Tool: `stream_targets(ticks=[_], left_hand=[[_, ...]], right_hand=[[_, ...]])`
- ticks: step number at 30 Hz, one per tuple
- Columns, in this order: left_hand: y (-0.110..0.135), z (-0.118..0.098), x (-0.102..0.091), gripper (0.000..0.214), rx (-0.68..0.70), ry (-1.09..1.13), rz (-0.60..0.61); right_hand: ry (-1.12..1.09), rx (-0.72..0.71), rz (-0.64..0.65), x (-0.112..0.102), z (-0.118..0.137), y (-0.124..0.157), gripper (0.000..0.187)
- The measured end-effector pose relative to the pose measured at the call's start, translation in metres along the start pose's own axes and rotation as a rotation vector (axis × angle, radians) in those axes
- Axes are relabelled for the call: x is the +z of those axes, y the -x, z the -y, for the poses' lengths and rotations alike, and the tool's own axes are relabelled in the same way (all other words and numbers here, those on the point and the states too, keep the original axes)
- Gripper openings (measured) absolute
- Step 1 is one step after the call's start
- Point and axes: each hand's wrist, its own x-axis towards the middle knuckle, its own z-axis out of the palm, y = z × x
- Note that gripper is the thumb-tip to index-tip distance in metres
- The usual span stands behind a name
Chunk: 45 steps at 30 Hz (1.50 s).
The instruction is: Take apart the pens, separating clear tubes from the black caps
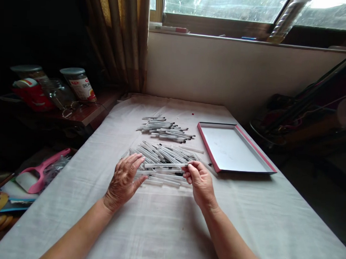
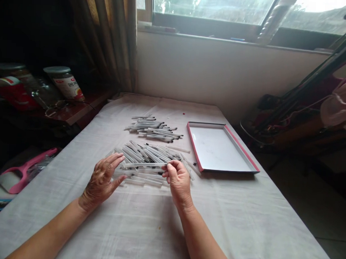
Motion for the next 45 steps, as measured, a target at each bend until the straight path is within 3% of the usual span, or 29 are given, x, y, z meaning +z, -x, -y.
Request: stream_targets(ticks=[6,9,15,30,33,39,45], left_hand=[[-0.026,-0.013,0.006,0.022,0.025,0.092,0.090],[-0.034,-0.021,0.011,0.022,0.010,0.138,0.095],[-0.033,-0.038,0.024,0.017,-0.033,0.272,0.001],[-0.023,-0.031,0.020,0.026,-0.071,0.469,0.068],[-0.021,-0.031,0.020,0.023,-0.144,0.502,0.063],[-0.014,-0.036,0.029,0.019,-0.477,0.676,-0.004],[-0.017,-0.036,0.024,0.031,-0.673,0.809,0.089]], right_hand=[[-0.098,0.077,0.015,-0.002,-0.005,-0.003,0.036],[-0.134,0.094,-0.026,-0.007,-0.005,-0.007,0.038],[-0.166,0.116,-0.072,-0.014,0.000,-0.011,0.040],[-0.094,0.102,0.093,-0.027,-0.011,-0.015,0.031],[-0.070,0.111,0.106,-0.028,-0.013,-0.015,0.032],[-0.020,0.122,0.083,-0.026,-0.013,-0.015,0.035],[-0.002,0.126,0.089,-0.026,-0.011,-0.016,0.036]])
